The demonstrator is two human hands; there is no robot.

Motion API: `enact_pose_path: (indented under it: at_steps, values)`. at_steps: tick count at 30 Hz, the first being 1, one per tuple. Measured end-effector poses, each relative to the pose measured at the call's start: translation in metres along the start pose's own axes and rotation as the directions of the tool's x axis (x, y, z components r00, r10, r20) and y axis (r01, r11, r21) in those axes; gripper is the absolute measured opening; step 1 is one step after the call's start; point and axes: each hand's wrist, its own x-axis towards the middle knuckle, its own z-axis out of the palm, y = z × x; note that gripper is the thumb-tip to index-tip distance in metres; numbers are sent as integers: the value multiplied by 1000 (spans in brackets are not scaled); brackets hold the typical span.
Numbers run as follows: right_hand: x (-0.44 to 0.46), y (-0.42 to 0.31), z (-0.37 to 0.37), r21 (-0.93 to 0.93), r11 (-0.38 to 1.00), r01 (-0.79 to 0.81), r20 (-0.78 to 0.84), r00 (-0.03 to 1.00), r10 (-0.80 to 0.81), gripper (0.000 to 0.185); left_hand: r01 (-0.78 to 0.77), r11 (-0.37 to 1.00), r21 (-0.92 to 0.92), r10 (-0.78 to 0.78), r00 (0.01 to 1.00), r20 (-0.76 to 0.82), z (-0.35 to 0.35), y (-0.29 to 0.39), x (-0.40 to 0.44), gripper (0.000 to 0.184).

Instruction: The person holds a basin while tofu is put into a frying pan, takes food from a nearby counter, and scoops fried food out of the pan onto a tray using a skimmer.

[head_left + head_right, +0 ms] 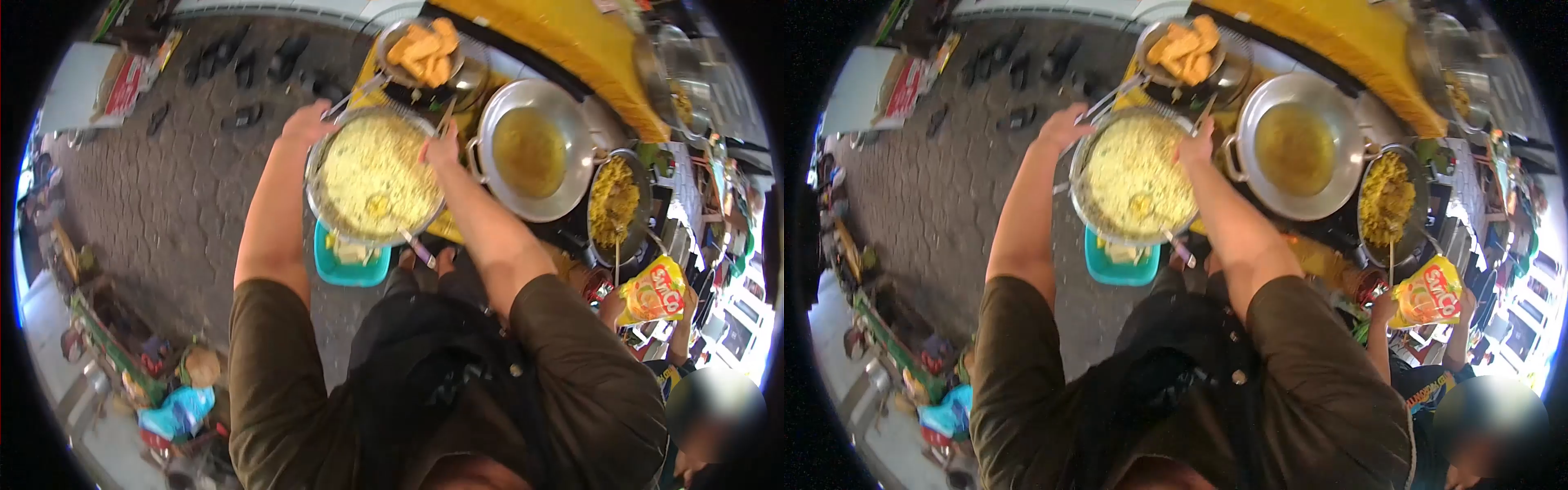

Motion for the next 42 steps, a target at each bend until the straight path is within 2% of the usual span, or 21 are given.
enact_pose_path:
  at_steps: [2,4,6,10,12,13,14,16,17,20,22,23,24,25,28,32,34,36,37,40,42]
  values:
    - [-15,-2,0,163,978,-133,165,981,106,88,-95,990,100,106,989,-107,11,-12,-2,62]
    - [-20,3,0,371,907,-198,250,962,108,95,-35,988,150,53,991,-120,5,-4,-24,65]
    - [-24,7,-6,350,911,-217,296,949,113,94,-113,983,148,162,909,-384,7,-6,-37,58]
    - [-31,19,-23,302,913,-275,387,911,146,92,-160,987,-21,123,827,-548,-5,-6,-94,45]
    - [-35,33,-33,209,959,-189,370,924,101,95,-218,970,-108,51,618,-785,-6,-13,-131,34]
    - [-48,36,-38,174,979,-110,256,965,63,82,-193,977,-90,25,524,-851,-2,-20,-152,33]
    - [-62,38,-45,175,979,-103,261,964,55,82,-170,983,-73,5,419,-908,4,-28,-173,31]
    - [-88,51,-66,-100,984,148,180,975,-128,55,-75,984,-164,-138,271,-953,31,-54,-218,31]
    - [-105,61,-74,-99,983,158,179,974,-138,55,-62,953,-297,-277,228,-934,51,-67,-239,32]
    - [-173,69,-91,-195,846,496,262,858,-443,25,-147,773,-617,-597,159,-786,131,-103,-294,37]
    - [-213,90,-97,-248,796,553,388,809,-441,23,206,680,-704,-730,282,-622,192,-117,-333,40]
    - [-234,96,-98,-258,760,597,463,766,-445,23,290,695,-657,-717,335,-611,231,-123,-348,41]
    - [-249,104,-100,-295,766,571,543,760,-358,25,326,557,-764,-819,366,-441,261,-121,-360,42]
    - [-260,121,-99,-206,761,615,586,700,-407,28,342,468,-815,-852,419,-314,297,-125,-371,43]
    - [-278,181,-91,-284,799,530,705,680,-200,34,430,216,-877,-855,516,42,380,-126,-393,44]
    - [-279,241,-77,-407,737,539,725,681,-98,37,497,122,-859,-834,520,183,401,-95,-398,43]
    - [-275,266,-65,-508,680,528,719,695,-2,42,475,85,-876,-785,573,235,413,-96,-396,45]
    - [-266,281,-54,-589,672,449,668,739,92,45,397,-136,-908,-750,558,357,425,-103,-393,48]
    - [-262,285,-48,-631,643,434,640,759,116,47,540,110,-835,-801,545,247,448,-120,-389,51]
    - [-238,313,-25,-689,647,327,559,808,188,51,705,168,-689,-740,552,384,487,-161,-380,50]
    - [-220,325,-3,-722,651,236,488,840,237,52,702,17,-712,-760,472,448,513,-181,-373,52]
